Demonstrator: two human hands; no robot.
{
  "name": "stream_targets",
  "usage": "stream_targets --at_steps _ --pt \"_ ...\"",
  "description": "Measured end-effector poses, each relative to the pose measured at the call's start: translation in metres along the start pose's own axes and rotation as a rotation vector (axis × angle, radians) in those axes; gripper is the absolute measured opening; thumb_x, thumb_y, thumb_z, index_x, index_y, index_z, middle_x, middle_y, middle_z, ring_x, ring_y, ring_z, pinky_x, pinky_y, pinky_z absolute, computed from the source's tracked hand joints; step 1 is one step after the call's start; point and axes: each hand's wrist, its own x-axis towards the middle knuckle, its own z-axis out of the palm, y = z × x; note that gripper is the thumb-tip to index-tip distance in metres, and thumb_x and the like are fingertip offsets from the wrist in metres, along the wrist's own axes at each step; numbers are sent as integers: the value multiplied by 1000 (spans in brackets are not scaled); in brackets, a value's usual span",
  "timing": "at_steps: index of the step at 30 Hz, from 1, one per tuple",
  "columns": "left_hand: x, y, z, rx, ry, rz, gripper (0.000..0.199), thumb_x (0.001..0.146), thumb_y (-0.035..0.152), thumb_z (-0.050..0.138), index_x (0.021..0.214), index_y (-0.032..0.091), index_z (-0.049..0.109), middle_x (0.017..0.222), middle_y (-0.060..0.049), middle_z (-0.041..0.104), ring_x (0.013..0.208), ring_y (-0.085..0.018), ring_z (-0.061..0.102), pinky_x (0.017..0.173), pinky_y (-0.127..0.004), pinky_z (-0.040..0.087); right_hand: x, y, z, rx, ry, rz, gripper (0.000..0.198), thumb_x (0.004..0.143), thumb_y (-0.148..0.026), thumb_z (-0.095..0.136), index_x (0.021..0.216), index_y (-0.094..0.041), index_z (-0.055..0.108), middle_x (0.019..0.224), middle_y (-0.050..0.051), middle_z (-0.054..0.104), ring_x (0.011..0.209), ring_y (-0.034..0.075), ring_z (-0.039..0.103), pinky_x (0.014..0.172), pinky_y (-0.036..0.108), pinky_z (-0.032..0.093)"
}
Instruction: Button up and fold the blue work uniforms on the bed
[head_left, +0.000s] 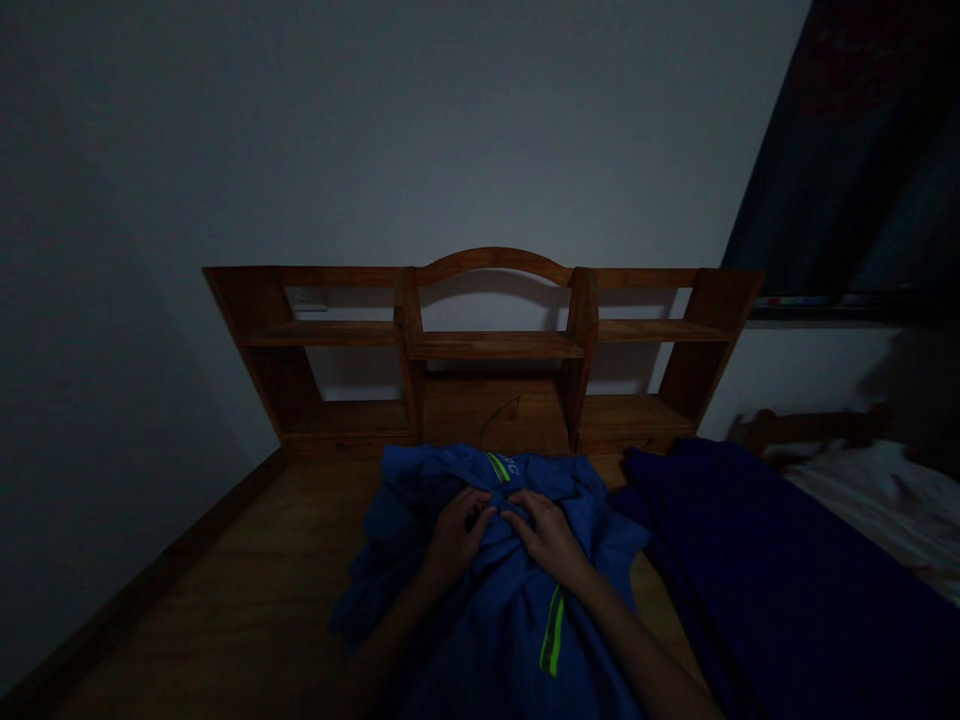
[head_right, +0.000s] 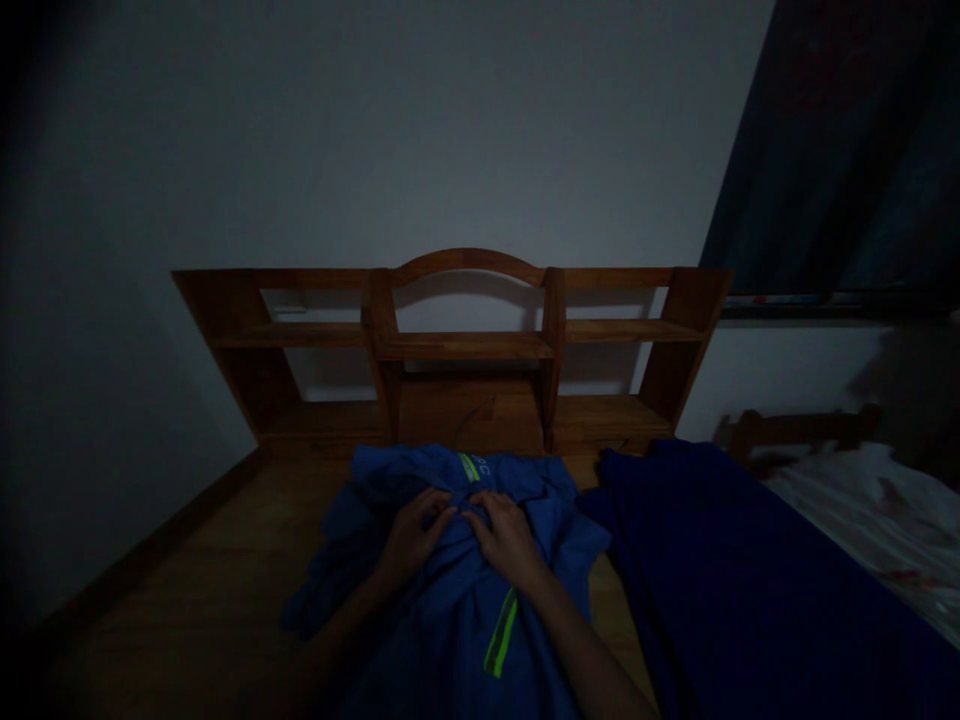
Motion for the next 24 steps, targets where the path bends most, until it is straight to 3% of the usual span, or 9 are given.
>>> stream_targets --at_steps 4,13,24 --pt "-1 3 2 -12 7 -44 17 85 31 50 92 20 61 86 -3 61 82 -17 57 74 -26 44 3 3 1 90 -8 59 14 88 -33 51 95 -22 56 87 0 61 85 16 58 78 27 44" --pt "-3 3 5 -97 48 -131 18 82 31 53 95 21 62 86 -2 63 82 -17 59 75 -26 46 4 -10 -5 147 -11 50 27 89 -32 48 114 -25 52 93 1 62 88 16 58 76 25 45" --pt "-1 9 -1 -164 11 -109 20 82 33 53 88 21 68 91 -4 65 89 -19 60 77 -27 46 2 -2 -2 111 -27 46 18 88 -30 49 104 -24 52 87 0 58 83 15 56 74 24 43"
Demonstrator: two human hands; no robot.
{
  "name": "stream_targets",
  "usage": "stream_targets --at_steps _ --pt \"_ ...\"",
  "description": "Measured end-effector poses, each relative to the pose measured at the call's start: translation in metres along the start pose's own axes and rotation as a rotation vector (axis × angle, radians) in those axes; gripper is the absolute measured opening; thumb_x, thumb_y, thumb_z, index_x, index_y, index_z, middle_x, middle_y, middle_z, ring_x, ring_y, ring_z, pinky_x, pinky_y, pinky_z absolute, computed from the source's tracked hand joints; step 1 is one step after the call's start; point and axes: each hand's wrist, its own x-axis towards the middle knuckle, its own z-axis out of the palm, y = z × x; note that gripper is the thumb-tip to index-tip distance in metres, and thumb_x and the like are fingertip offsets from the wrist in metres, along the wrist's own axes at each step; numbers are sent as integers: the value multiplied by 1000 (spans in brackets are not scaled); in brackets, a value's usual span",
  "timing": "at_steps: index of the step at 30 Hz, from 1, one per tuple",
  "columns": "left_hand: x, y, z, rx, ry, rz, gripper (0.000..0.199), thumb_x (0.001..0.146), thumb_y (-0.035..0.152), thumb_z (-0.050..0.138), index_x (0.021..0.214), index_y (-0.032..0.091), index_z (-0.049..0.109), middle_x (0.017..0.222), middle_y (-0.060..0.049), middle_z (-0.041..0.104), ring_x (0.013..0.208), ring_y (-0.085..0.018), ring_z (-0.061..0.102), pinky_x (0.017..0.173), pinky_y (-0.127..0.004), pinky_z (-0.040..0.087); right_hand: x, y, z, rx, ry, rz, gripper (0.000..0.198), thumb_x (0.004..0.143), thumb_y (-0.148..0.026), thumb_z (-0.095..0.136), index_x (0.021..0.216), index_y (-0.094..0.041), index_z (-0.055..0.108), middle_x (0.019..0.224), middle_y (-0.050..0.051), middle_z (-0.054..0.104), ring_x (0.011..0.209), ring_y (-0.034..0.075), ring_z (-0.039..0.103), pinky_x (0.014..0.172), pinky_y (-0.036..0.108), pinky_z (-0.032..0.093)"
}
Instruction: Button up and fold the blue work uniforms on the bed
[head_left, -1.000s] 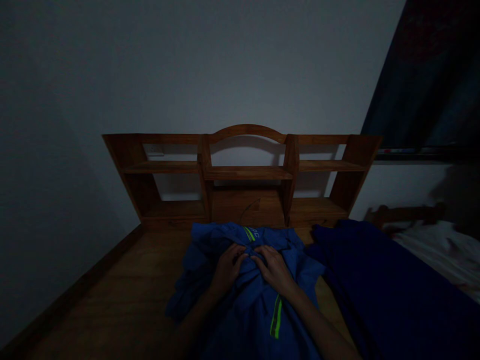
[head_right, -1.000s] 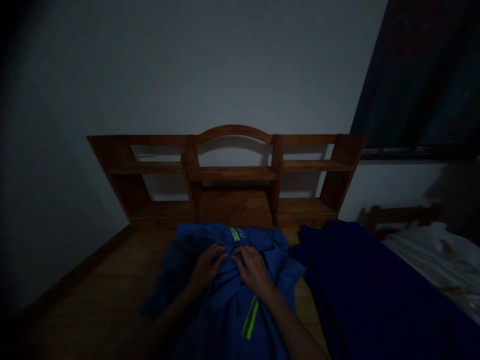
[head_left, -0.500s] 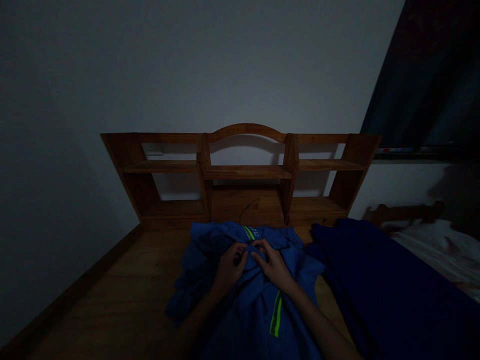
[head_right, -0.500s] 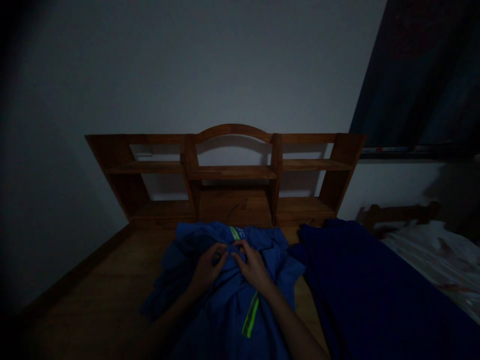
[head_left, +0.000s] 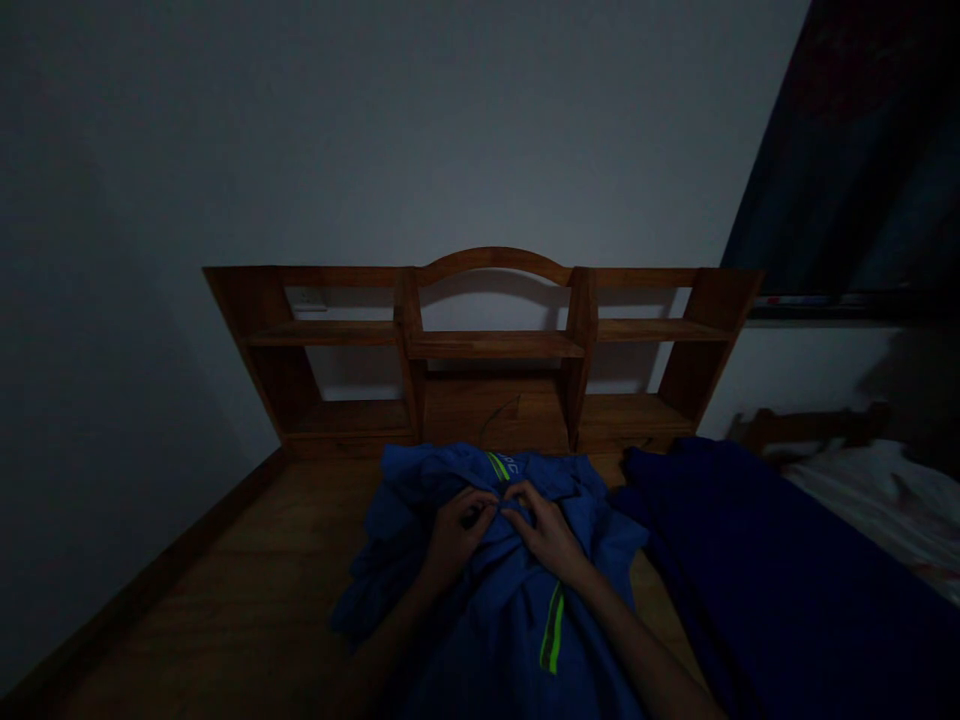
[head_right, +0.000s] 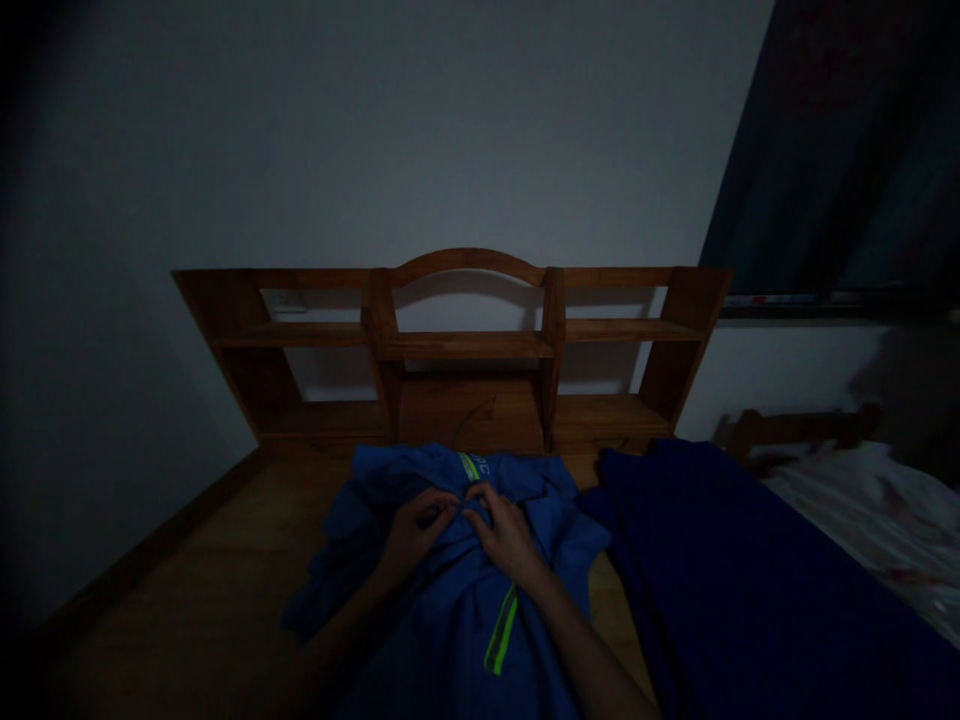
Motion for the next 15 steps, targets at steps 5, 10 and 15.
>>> stream_targets --at_steps 5,10,15 --pt "0 0 0 2 -9 5 18 83 31 53 88 22 68 92 -3 66 89 -18 60 78 -26 46 -1 -2 -1 -25 -9 -34 18 88 -27 48 105 -24 52 91 0 59 85 15 56 77 25 43" --pt "0 0 0 17 -5 9 16 82 29 53 87 21 67 90 -3 65 87 -18 59 77 -26 45 -1 -3 0 -28 -6 -43 18 88 -24 48 106 -25 52 95 0 61 89 15 57 79 25 42" --pt "0 0 1 15 4 16 17 82 30 53 88 21 66 89 -3 64 88 -18 59 77 -27 45 0 -5 1 -47 1 -48 18 89 -22 47 105 -26 52 98 0 61 93 16 57 81 27 42"
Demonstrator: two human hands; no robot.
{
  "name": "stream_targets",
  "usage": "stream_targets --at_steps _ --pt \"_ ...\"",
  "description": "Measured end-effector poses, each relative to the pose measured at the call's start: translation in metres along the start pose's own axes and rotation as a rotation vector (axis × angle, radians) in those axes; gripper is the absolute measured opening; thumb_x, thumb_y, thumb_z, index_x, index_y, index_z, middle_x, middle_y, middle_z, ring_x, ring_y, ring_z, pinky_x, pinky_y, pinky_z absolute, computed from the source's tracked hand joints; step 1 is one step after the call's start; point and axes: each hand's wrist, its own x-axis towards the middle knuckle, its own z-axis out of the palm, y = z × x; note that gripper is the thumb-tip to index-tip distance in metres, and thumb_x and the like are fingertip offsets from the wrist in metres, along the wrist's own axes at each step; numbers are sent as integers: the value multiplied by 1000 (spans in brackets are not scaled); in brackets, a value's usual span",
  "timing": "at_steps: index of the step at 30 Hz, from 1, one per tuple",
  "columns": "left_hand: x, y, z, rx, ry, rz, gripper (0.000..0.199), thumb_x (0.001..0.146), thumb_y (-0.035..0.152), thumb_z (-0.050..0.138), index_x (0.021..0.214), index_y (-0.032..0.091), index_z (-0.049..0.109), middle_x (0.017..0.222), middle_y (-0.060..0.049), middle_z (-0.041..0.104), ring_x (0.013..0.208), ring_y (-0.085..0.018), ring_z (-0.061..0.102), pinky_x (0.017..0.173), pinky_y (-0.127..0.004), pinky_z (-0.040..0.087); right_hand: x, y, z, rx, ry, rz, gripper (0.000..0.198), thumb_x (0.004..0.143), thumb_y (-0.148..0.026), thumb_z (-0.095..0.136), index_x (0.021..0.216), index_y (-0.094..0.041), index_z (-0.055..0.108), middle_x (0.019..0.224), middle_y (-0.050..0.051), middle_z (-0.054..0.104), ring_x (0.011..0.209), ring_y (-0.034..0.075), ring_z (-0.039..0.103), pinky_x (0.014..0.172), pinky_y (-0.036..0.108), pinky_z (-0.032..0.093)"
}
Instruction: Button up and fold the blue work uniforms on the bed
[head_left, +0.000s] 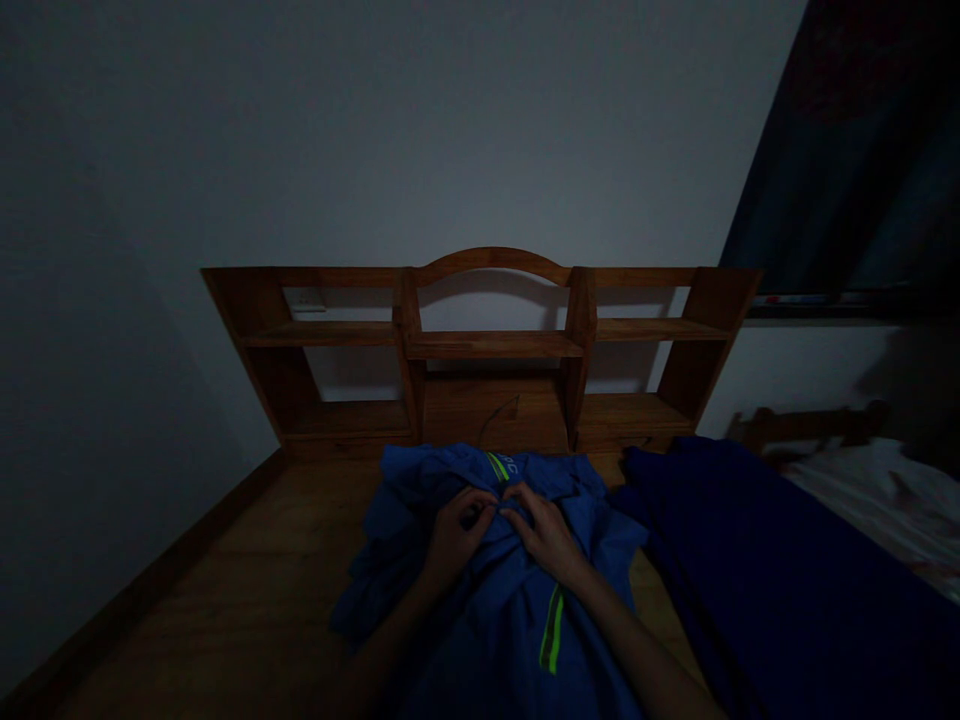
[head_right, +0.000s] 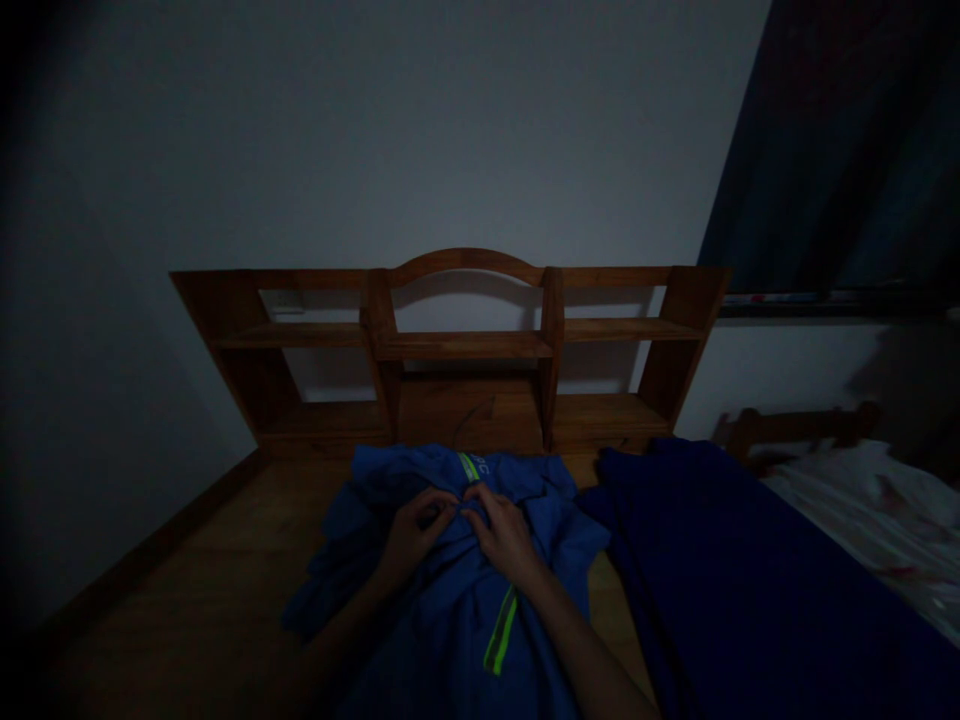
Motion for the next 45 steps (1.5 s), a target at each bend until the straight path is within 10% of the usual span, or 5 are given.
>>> stream_targets --at_steps 45 --pt "-2 -14 3 167 -11 32 15 82 29 54 89 21 63 90 -4 63 87 -18 58 79 -29 46 -1 8 2 -66 -83 47 18 88 -27 48 106 -24 50 92 1 60 88 17 58 79 28 43"
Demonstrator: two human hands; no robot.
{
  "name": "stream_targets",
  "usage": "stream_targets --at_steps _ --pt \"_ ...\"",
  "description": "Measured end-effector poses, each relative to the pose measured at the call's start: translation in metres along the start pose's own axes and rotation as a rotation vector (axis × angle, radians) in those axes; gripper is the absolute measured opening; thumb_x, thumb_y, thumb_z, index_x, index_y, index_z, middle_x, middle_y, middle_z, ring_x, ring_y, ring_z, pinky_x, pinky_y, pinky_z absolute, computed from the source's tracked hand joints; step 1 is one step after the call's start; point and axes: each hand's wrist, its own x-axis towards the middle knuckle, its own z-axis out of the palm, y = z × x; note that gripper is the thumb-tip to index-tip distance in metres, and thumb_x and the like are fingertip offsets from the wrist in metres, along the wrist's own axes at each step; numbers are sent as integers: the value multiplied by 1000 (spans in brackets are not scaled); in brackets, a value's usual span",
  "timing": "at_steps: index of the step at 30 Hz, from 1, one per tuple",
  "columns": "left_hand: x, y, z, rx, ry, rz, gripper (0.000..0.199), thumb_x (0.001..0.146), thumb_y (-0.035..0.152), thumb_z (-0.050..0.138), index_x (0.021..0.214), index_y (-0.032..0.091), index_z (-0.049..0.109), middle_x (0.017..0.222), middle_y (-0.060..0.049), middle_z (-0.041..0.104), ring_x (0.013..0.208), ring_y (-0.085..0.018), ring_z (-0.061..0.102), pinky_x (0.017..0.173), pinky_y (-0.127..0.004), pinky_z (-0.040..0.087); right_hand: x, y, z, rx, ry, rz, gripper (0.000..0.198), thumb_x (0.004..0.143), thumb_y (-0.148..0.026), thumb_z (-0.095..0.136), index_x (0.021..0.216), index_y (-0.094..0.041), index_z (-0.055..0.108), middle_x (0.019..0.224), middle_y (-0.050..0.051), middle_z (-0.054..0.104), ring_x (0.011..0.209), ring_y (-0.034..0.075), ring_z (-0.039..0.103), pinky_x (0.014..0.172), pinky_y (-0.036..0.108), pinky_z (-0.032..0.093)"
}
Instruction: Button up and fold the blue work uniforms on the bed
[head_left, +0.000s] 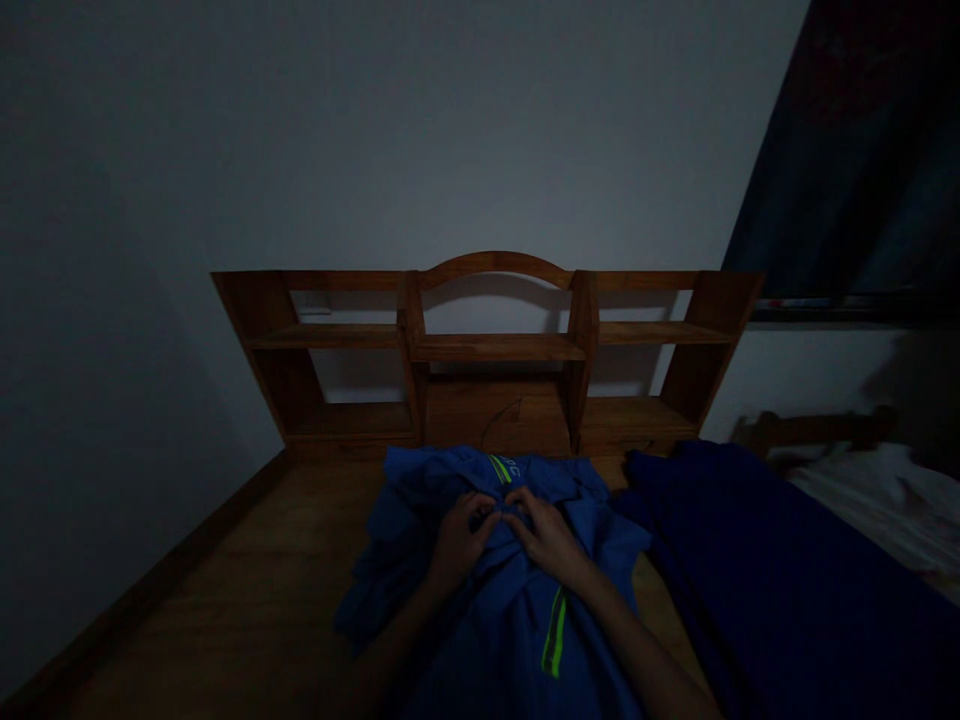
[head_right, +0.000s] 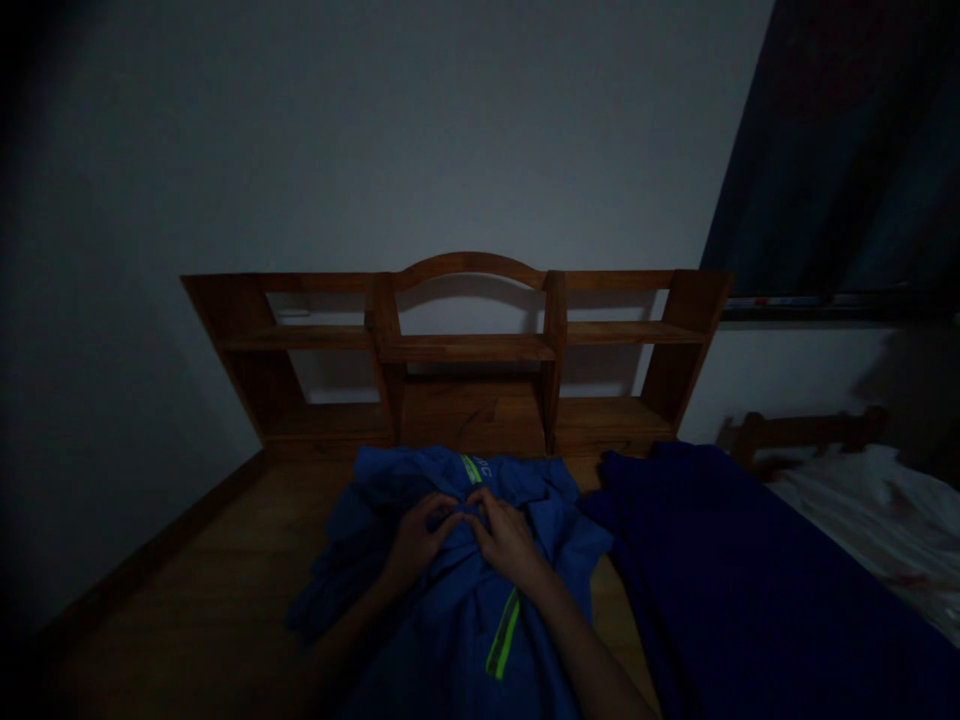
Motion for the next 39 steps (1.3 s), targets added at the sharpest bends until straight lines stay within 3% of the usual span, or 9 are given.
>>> stream_targets --at_steps 9,16,28,39 --pt "1 1 1 -22 -11 19 12 81 23 53 87 21 63 90 -3 62 90 -18 56 81 -30 45 -1 -3 -2 23 8 -22 13 86 -21 48 99 -23 49 89 0 58 86 16 56 78 26 41" --pt "1 9 -3 -81 -8 19 15 84 27 50 88 21 64 92 -4 62 91 -19 57 82 -30 45 -1 -5 -4 55 1 -10 23 87 -23 48 110 -25 49 96 1 60 88 16 57 80 27 42" --pt "2 12 -4 -82 -2 85 14 84 23 51 85 21 65 90 -3 62 91 -18 56 84 -28 42 -2 -8 -7 89 -9 -14 16 87 -21 46 103 -24 50 90 -1 59 85 15 57 78 25 41" --pt "-2 19 -2 -141 -4 -55 16 87 32 47 91 21 59 89 0 65 88 -16 60 81 -25 43 -2 -18 -6 72 109 -4 12 91 -26 41 101 -22 48 91 1 59 83 15 58 76 25 42"
